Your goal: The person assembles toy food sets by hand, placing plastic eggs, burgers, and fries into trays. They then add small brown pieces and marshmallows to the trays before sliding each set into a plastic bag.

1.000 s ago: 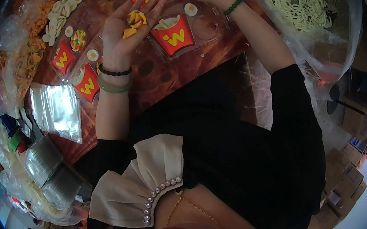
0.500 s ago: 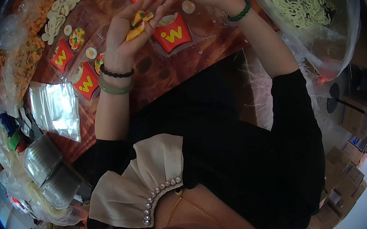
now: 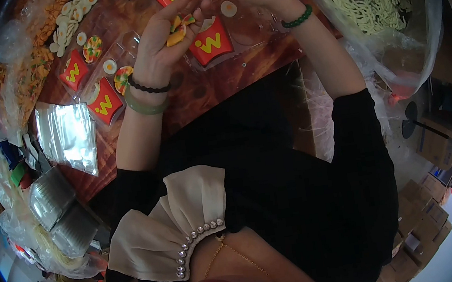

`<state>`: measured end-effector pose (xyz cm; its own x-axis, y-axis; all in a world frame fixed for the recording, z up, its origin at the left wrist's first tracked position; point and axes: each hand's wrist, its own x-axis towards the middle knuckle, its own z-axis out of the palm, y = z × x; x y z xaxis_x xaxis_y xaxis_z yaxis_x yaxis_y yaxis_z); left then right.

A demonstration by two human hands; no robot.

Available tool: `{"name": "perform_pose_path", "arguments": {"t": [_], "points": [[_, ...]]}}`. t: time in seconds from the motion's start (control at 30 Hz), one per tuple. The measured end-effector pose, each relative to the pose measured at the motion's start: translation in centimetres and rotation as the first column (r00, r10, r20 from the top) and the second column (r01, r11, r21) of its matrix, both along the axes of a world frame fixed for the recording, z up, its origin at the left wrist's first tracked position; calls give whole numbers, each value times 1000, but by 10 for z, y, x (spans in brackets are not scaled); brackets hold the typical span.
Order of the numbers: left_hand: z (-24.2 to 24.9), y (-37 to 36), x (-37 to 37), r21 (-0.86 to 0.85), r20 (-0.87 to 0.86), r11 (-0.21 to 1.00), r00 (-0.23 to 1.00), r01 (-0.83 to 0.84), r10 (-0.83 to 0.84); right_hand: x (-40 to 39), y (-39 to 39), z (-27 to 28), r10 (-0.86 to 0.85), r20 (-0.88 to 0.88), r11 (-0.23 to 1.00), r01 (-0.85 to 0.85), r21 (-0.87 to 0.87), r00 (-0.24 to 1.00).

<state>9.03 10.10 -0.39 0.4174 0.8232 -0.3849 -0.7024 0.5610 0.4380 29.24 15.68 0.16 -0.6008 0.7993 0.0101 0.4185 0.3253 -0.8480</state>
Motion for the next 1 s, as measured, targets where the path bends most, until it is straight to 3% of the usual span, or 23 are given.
{"name": "perform_pose_path", "arguments": {"t": [0.1,0.17,0.27,0.4,0.47,0.6,0.7,0.77,0.83,0.9,0.97,1.0], "points": [[8,-5,-13,-94,97,993,992,-66,75,7,15,-8,-42,119,998,38,40,992],[1,-4,-22,-273,326,960,933,-60,151,7,22,-18,-58,196,995,40,94,979],[-5,-5,-25,-246,425,969,895,-31,136,3,28,-35,-89,285,980,32,197,955],[-2,-7,-19,-199,383,980,918,-24,100,-4,30,-52,-133,353,953,22,302,926],[-5,-6,-17,-81,390,997,920,-4,36,-4,30,-53,-149,354,946,29,324,923],[-8,-5,-13,-33,373,999,927,-24,35,-5,19,-33,-121,196,969,73,235,973],[-16,-2,-15,-13,349,1000,937,-28,31,-16,-3,-1,24,-6,995,-24,97,1000],[-26,2,-18,30,558,999,828,44,-53,-23,-16,12,126,-35,984,-120,129,991],[-29,4,-15,21,569,999,821,43,-47,-26,-22,15,150,-46,980,-142,143,988],[-26,4,-12,15,581,999,813,33,-36,-23,-23,11,102,-120,995,-99,33,988],[-13,-4,-9,-4,296,995,950,-101,98,-16,-19,8,60,-158,996,-69,-49,986],[-13,-3,-9,-6,296,995,950,-102,99,-11,-13,9,51,-121,998,-55,-32,991]]}}
